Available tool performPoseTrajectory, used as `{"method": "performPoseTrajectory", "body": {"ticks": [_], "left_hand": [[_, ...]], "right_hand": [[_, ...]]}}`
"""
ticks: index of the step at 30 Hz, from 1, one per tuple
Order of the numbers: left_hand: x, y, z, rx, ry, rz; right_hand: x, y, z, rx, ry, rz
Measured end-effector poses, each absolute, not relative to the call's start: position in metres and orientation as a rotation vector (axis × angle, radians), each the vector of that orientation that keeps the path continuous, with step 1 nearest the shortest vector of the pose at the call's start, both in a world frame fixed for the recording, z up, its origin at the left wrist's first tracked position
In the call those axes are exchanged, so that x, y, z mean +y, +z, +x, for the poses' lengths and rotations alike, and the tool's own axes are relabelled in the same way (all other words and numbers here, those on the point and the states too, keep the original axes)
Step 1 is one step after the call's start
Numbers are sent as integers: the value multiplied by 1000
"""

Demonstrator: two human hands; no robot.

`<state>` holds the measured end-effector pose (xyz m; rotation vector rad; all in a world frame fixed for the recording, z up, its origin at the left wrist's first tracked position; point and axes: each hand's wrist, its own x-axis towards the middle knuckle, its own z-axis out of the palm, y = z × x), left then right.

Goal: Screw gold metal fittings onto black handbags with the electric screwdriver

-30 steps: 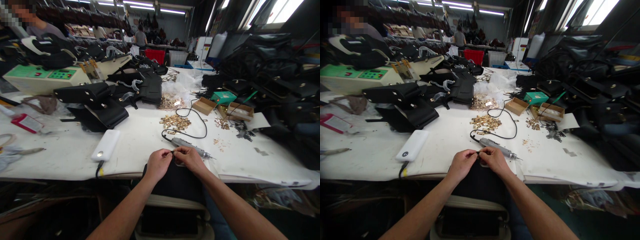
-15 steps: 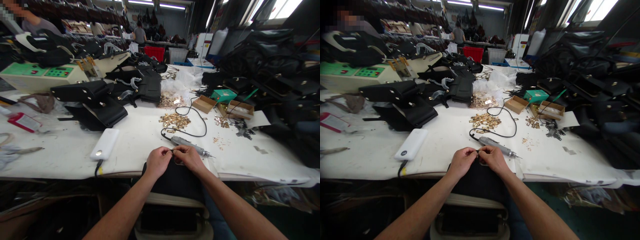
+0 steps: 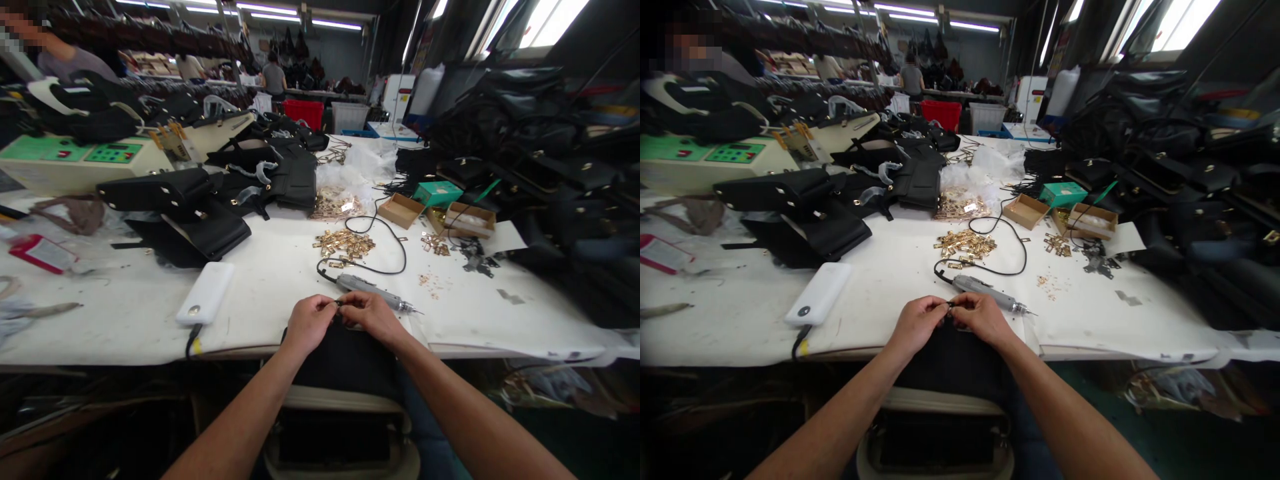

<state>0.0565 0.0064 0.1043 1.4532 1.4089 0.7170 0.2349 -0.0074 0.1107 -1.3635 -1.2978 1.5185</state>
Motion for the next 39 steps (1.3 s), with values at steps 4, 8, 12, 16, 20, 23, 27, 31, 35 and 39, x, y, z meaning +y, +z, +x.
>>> {"method": "performPoseTrajectory", "body": {"ticks": [4,8,12,16,20,23,27,31,35,39], "left_hand": [[8,103,53,1357,713,1441],[8,102,50,1329,696,1467],[6,102,48,1341,673,1511],[6,102,48,1348,654,1540],[7,101,49,1349,636,1552],[9,100,48,1335,623,1558],[9,98,47,1336,628,1556],[8,97,48,1335,640,1540],[10,96,48,1305,647,1515],[12,99,47,1241,649,1481]], "right_hand": [[-7,109,237,-1371,1525,-1385],[-8,110,236,-1365,1543,-1388],[-12,114,235,-1349,1551,-1380],[-14,119,234,-1411,1494,-1434],[-16,120,231,-1415,1461,-1460],[-17,118,229,-1409,1451,-1441],[-16,117,229,-1417,1448,-1453],[-15,119,229,-1426,1456,-1467],[-15,122,227,-1434,1441,-1483],[-14,121,225,-1421,1418,-1486]]}}
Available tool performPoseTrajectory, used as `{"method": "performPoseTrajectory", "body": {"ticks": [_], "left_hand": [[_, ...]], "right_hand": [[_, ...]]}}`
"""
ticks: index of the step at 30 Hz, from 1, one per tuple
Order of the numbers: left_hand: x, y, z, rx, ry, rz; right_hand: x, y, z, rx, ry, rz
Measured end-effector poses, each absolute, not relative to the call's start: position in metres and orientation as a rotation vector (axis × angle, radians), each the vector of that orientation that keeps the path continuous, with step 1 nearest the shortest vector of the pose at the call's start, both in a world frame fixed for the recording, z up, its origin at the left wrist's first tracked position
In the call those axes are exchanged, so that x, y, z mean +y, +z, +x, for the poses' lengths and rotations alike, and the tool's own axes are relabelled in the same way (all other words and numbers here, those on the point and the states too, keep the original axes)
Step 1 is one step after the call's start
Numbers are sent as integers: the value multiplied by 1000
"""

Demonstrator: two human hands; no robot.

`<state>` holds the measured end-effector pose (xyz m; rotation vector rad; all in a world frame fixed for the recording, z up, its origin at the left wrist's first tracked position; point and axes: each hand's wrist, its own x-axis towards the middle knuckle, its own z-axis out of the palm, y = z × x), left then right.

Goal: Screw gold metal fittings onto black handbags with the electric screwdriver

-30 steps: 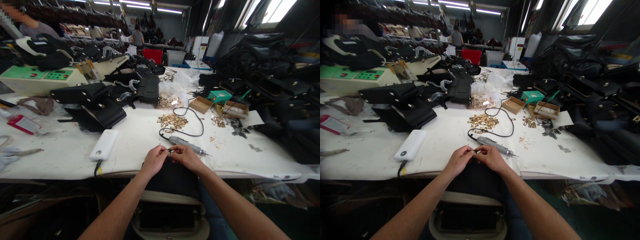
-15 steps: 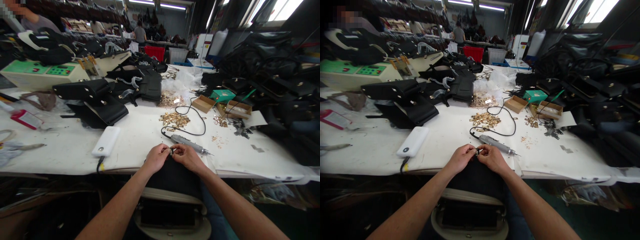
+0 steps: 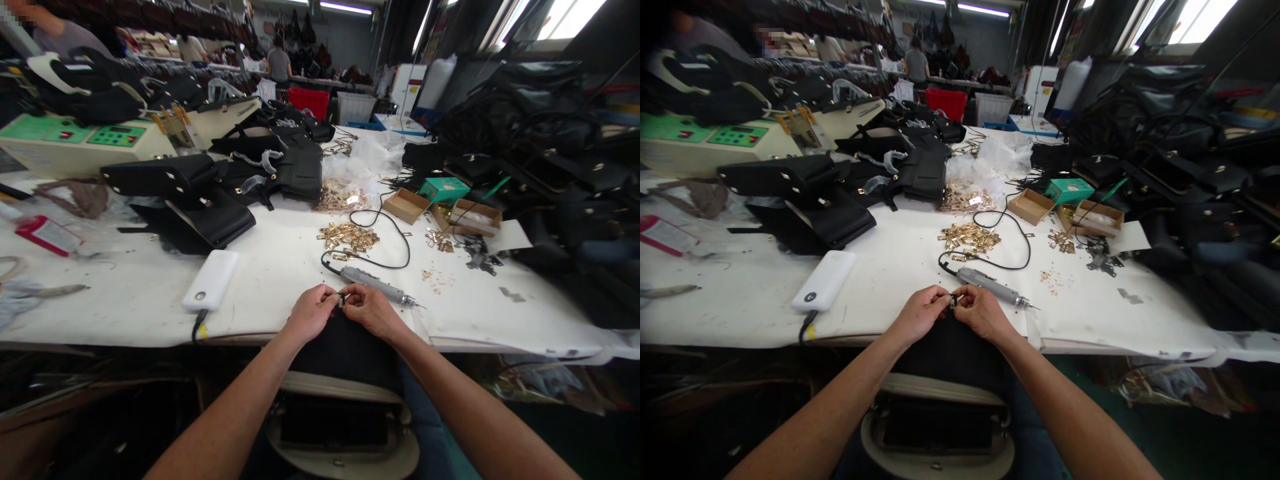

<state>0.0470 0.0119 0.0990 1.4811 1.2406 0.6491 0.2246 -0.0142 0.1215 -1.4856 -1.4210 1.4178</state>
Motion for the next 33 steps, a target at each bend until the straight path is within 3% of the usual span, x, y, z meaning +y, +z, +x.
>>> {"method": "performPoseTrajectory", "body": {"ticks": [33], "left_hand": [[10,119,48,1219,585,1379]], "right_hand": [[-15,116,229,-1443,1360,-1500]]}}
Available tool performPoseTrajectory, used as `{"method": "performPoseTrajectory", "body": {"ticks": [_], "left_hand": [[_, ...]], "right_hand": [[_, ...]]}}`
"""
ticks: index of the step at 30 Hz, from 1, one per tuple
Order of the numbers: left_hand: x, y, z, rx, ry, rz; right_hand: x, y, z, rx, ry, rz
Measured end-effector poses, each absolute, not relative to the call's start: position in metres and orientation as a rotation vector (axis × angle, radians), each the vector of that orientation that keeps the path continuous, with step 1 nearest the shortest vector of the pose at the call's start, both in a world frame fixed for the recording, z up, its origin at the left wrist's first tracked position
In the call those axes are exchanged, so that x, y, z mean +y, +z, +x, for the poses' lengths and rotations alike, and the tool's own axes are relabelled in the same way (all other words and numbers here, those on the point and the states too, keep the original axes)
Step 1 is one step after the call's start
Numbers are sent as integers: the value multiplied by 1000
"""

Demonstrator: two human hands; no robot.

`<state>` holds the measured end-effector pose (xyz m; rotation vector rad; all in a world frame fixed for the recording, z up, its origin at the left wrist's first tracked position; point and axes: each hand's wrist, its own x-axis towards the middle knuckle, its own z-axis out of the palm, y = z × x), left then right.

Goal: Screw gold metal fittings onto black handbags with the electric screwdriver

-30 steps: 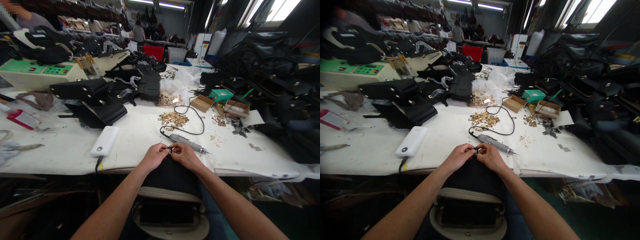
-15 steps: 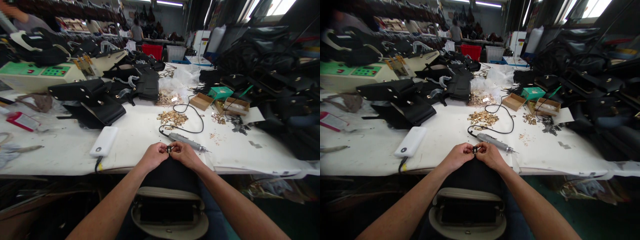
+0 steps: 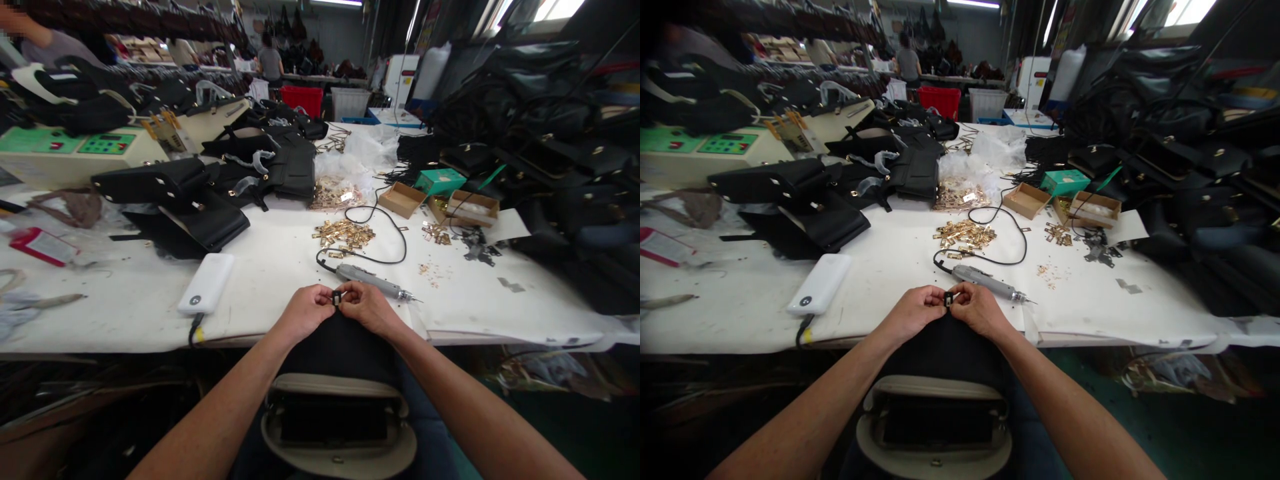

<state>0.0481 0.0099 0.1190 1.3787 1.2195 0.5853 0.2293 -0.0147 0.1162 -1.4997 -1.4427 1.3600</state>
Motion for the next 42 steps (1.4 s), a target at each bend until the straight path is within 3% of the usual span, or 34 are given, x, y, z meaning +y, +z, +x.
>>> {"method": "performPoseTrajectory", "body": {"ticks": [24,30,42], "left_hand": [[15,116,49,1217,566,1333],[14,118,51,1238,568,1365],[-24,116,50,1318,493,1559]], "right_hand": [[-13,106,232,-1469,1379,-1421],[-11,113,239,-1363,1598,-1307],[-35,116,234,-1376,1504,-1430]]}}
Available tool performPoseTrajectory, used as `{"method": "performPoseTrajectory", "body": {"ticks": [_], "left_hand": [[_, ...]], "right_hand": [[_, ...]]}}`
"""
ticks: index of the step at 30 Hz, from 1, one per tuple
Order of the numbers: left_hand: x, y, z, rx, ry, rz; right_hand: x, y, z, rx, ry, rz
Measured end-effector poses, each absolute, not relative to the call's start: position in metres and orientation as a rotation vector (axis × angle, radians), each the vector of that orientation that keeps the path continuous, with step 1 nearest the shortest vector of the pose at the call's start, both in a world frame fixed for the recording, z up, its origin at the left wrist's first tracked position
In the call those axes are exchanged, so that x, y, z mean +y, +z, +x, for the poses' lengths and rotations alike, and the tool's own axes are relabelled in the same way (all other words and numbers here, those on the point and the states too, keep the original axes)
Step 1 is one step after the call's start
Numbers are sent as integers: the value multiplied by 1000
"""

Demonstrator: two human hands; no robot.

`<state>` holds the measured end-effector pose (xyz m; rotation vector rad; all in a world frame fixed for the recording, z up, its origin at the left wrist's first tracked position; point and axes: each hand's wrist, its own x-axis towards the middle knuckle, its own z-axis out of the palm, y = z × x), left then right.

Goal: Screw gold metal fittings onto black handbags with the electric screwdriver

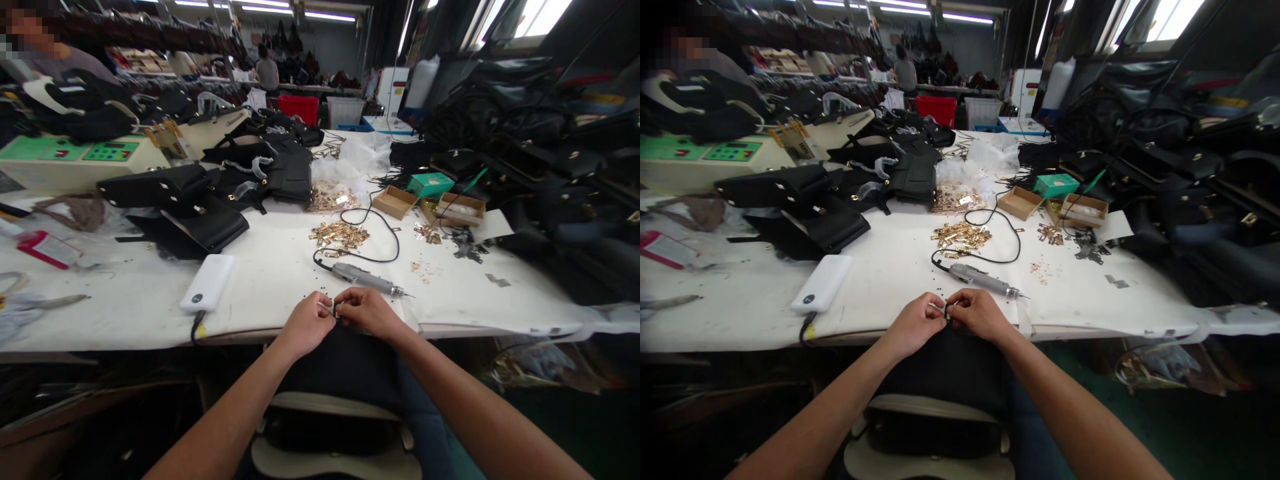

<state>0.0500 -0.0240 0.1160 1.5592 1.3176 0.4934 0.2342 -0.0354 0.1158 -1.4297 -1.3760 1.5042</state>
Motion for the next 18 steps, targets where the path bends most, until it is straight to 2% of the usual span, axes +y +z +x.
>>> {"method": "performPoseTrajectory", "body": {"ticks": [6,18], "left_hand": [[-51,120,48,1427,530,1789],[-53,117,42,1343,529,2360]], "right_hand": [[-45,116,230,-1430,1411,-1529],[-22,114,227,-1244,1527,-1595]]}}
